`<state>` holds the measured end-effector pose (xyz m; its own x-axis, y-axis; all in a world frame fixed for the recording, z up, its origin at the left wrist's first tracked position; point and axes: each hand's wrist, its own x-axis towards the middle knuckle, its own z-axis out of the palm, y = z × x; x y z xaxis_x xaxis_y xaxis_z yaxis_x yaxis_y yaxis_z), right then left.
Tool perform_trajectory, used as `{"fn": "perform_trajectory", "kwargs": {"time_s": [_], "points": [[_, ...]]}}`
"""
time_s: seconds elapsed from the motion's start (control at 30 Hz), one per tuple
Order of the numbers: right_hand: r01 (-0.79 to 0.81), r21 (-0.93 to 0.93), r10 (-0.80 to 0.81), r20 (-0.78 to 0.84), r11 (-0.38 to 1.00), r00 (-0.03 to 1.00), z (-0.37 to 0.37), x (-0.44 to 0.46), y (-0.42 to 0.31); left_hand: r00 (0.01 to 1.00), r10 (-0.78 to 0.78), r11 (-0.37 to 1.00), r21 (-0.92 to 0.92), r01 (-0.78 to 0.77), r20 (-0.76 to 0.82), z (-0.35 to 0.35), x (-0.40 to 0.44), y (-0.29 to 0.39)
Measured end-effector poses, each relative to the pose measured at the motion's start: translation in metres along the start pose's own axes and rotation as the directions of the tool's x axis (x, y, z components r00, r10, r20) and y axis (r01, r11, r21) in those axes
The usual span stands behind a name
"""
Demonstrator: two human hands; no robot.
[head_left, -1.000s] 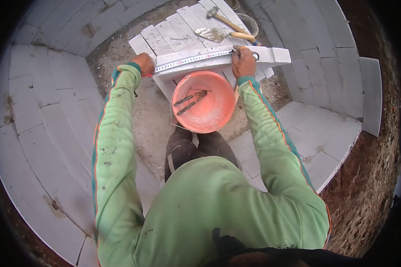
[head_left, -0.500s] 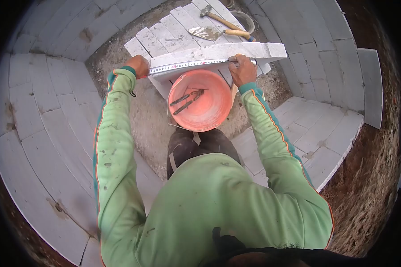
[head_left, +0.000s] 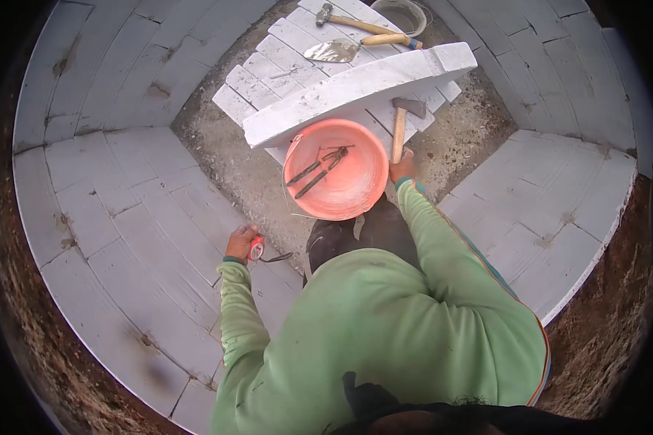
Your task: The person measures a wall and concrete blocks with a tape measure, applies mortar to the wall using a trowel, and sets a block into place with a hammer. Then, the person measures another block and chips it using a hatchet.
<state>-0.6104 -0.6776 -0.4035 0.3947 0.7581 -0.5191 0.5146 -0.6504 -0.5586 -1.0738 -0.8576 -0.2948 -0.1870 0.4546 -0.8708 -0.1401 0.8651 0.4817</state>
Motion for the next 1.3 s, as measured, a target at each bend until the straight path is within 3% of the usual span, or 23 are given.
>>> {"fn": "perform_trajectory", "kwargs": {"time_s": [0.03,0.13,0.17,0.27,0.33,0.37,0.43,0.5,0.57,0.63,0.67,0.73,0.83,0.9,0.97,1.03,1.13,1.3], "points": [[-0.127,-0.039,0.128,0.042,0.991,0.991,-0.024,-0.017,-0.048,0.995,-0.093,0.992,0.079,0.096,-0.039,0.004,-0.01,-0.021],[0.036,-0.178,-0.051,-0.082,0.983,0.995,-0.002,0.029,0.01,0.964,-0.248,0.962,0.094,0.256,-0.095,0.013,-0.035,-0.095],[0.222,-0.183,-0.261,-0.227,0.958,0.938,-0.009,0.035,0.022,0.936,-0.336,0.939,0.047,0.342,-0.103,0.03,-0.056,-0.094],[0.173,0.012,-0.171,-0.079,0.985,0.982,-0.08,0.013,-0.006,0.927,-0.374,0.926,0.045,0.374,0.002,0.033,-0.062,-0.16],[0.264,0.245,-0.27,-0.009,0.933,0.963,-0.105,-0.003,0.01,0.97,-0.244,0.968,-0.056,0.243,-0.006,0.044,-0.053,-0.17],[0.269,0.203,-0.278,0.017,0.942,0.96,-0.117,-0.016,0.014,0.983,-0.185,0.977,-0.109,0.182,-0.015,0.051,-0.05,-0.175],[0.283,0.113,-0.291,0.061,0.953,0.955,-0.144,-0.04,0.011,0.988,-0.107,0.981,-0.173,0.087,-0.109,0.071,-0.04,-0.134],[0.385,0.154,-0.395,0.034,0.91,0.918,-0.163,-0.067,-0.023,0.994,0.016,0.985,-0.169,-0.034,-0.105,0.094,-0.038,-0.055],[0.452,0.17,-0.462,0.021,0.875,0.887,-0.16,-0.076,-0.05,0.996,0.085,0.996,-0.019,-0.084,0.039,0.1,-0.016,-0.003],[0.463,0.154,-0.47,0.014,0.873,0.883,-0.15,-0.085,-0.064,0.975,0.108,0.951,0.265,-0.158,0.194,0.109,0.011,0.037],[0.495,0.161,-0.499,-0.015,0.854,0.866,-0.143,-0.09,-0.073,0.957,0.136,0.944,0.259,-0.204,0.258,0.116,0.021,0.046],[0.559,0.159,-0.556,-0.067,0.814,0.828,-0.13,-0.101,-0.093,0.904,0.187,0.929,0.229,-0.289,0.384,0.129,0.033,0.055],[0.554,0.101,-0.548,-0.086,0.826,0.832,-0.119,-0.115,-0.131,0.83,0.075,0.996,-0.079,-0.038,0.553,0.128,0.022,0.06],[0.553,0.104,-0.542,-0.114,0.827,0.833,-0.113,-0.114,-0.155,0.813,0.17,0.984,-0.139,-0.111,0.557,0.117,0.025,0.041],[0.587,0.065,-0.573,-0.154,0.807,0.805,-0.106,-0.108,-0.175,0.833,0.211,0.974,-0.182,-0.135,0.512,0.094,0.034,0.007],[0.65,-0.029,-0.642,-0.2,0.759,0.74,-0.099,-0.1,-0.192,0.871,0.138,0.976,-0.216,-0.037,0.472,0.058,-0.003,0.015],[0.472,-0.242,-0.496,-0.05,0.848,0.867,-0.081,-0.074,-0.193,0.9,0.141,0.941,-0.337,0.007,0.411,0.007,-0.051,0.016],[0.499,-0.168,-0.515,-0.069,0.85,0.855,-0.086,-0.081,-0.205,0.936,0.267,0.867,-0.482,-0.129,0.23,-0.057,-0.088,0.007]]}}
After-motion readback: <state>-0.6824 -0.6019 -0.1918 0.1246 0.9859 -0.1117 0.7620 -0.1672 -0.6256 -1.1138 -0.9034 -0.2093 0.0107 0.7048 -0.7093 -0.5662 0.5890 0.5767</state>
